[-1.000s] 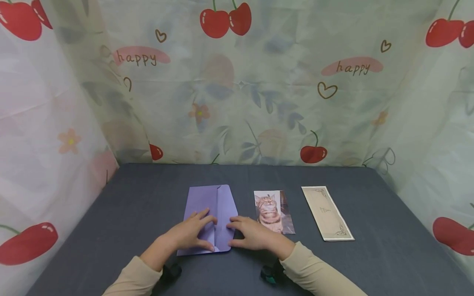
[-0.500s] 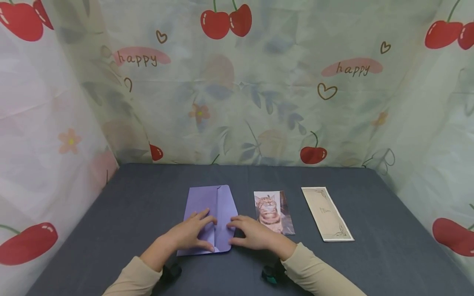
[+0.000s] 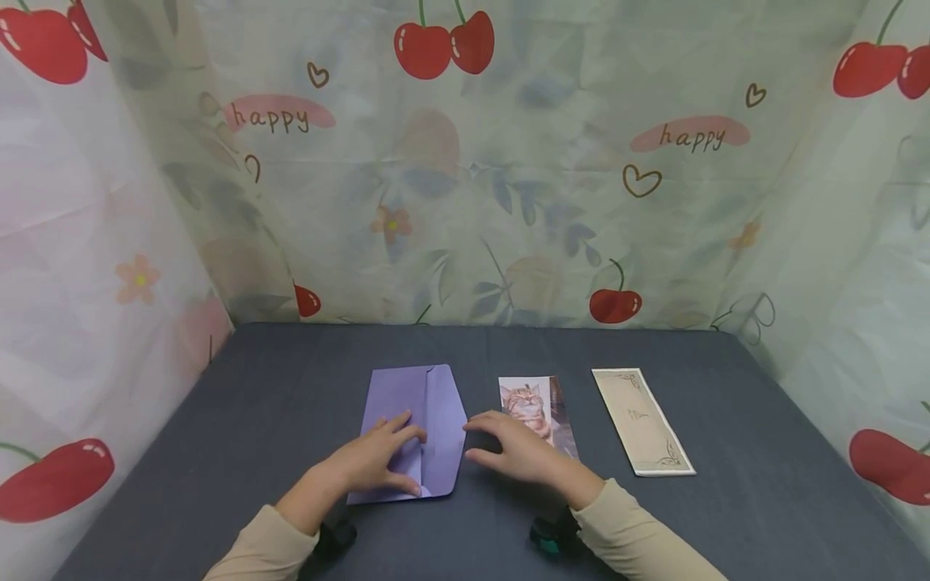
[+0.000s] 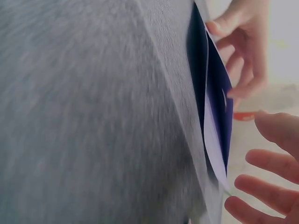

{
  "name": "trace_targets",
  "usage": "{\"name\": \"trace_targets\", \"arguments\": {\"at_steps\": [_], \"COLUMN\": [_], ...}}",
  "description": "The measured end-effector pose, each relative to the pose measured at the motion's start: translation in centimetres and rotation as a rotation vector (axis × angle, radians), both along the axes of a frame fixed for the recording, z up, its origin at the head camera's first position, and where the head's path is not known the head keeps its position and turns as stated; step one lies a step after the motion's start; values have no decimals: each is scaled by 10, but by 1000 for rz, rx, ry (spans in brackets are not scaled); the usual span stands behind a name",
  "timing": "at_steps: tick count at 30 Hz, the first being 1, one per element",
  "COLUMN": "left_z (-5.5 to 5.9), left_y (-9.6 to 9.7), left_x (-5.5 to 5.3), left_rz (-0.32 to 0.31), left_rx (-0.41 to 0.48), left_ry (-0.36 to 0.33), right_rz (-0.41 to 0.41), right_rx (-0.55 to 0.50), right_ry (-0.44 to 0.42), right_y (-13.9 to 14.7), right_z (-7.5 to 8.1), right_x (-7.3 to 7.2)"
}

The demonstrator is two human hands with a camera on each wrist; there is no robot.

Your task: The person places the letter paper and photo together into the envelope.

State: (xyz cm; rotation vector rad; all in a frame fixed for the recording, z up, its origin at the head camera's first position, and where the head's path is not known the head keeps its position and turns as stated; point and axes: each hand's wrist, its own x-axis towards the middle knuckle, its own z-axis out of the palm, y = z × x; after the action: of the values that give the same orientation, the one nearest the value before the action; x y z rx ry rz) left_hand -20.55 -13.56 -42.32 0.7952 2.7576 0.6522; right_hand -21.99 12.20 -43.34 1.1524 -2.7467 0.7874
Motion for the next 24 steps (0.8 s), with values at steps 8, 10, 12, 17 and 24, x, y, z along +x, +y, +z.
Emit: {"name": "trace_targets", "arguments": {"at_steps": [8,10,12,17,24], "left_z": [-1,-2,-2,-1,-1], "left_y": [-1,-1,-1,-1,-1], "left_x": [0,-1,0,0,0], "left_rz": [-11,-14,-14,-10,-15], "left_rx": [9,14,16,19,15], "left_ry": [7,8,9,2,13], "right_rz": [-82,-112,-137,-181,-334], "right_rx": [-122,-160,-191,-259,-246], "right_ry": [-49,-78,-90,-143,-160], "right_y": [27,34,40,55,76], "right_z": [6,7,7,7,10], "right_x": [0,0,0,-1,-3]}}
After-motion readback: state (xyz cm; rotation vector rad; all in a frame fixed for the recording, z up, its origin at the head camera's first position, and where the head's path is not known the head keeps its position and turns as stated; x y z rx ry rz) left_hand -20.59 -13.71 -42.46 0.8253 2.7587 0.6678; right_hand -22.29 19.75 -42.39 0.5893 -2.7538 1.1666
